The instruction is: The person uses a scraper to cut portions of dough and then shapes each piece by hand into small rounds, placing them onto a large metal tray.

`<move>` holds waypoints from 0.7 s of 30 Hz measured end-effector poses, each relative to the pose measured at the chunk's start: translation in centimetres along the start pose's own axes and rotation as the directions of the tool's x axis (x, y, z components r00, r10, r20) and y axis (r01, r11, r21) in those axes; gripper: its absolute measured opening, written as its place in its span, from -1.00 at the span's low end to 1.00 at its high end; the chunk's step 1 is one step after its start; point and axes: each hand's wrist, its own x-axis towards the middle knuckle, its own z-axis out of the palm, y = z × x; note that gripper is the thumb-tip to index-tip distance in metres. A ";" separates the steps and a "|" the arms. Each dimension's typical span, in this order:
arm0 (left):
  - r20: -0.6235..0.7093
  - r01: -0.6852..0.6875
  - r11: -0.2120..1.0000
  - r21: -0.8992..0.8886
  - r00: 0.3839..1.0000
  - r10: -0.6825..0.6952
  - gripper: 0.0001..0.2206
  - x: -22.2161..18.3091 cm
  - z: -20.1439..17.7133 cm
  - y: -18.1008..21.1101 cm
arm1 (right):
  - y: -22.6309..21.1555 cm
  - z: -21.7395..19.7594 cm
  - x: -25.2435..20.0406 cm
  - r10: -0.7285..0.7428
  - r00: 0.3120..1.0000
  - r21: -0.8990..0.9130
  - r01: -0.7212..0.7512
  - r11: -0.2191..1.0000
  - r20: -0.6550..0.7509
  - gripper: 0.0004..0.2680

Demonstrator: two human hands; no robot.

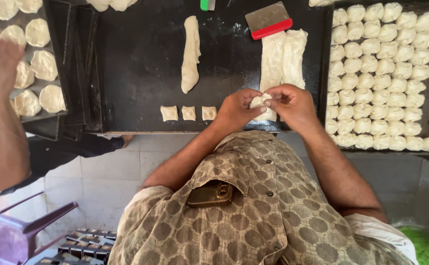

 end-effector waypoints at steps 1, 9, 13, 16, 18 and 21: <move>-0.017 0.096 0.995 0.040 0.995 -0.095 -0.70 0.3 -0.6 0.1 | 0.0 0.8 -0.3 -0.110 0.991 -0.159 0.096 0.983 -0.081 -0.84; 0.022 0.143 0.891 -0.432 0.989 -0.148 -0.70 1.5 -4.3 -1.2 | -3.9 5.7 -1.6 -0.754 0.612 -0.787 0.576 0.221 0.237 -0.83; -0.045 -0.067 0.996 0.051 0.997 0.069 -0.73 0.1 -4.2 1.4 | -4.3 5.8 -1.3 -0.689 0.724 -0.605 0.534 0.591 -0.033 -0.80; -0.059 -0.157 0.950 0.269 0.982 0.179 -0.70 -0.6 -2.9 3.5 | -2.3 4.7 0.3 -0.180 0.976 0.125 0.195 0.973 -0.123 -0.73; -0.143 -0.094 0.948 0.304 0.979 0.143 -0.71 -1.5 -1.9 4.7 | -0.4 3.4 1.6 0.190 0.961 0.646 -0.277 0.712 0.203 -0.78; -0.285 -0.136 0.886 0.444 0.916 0.284 -0.69 -2.1 -0.2 5.9 | 1.9 2.3 0.9 0.162 0.972 0.697 -0.236 0.677 0.172 -0.81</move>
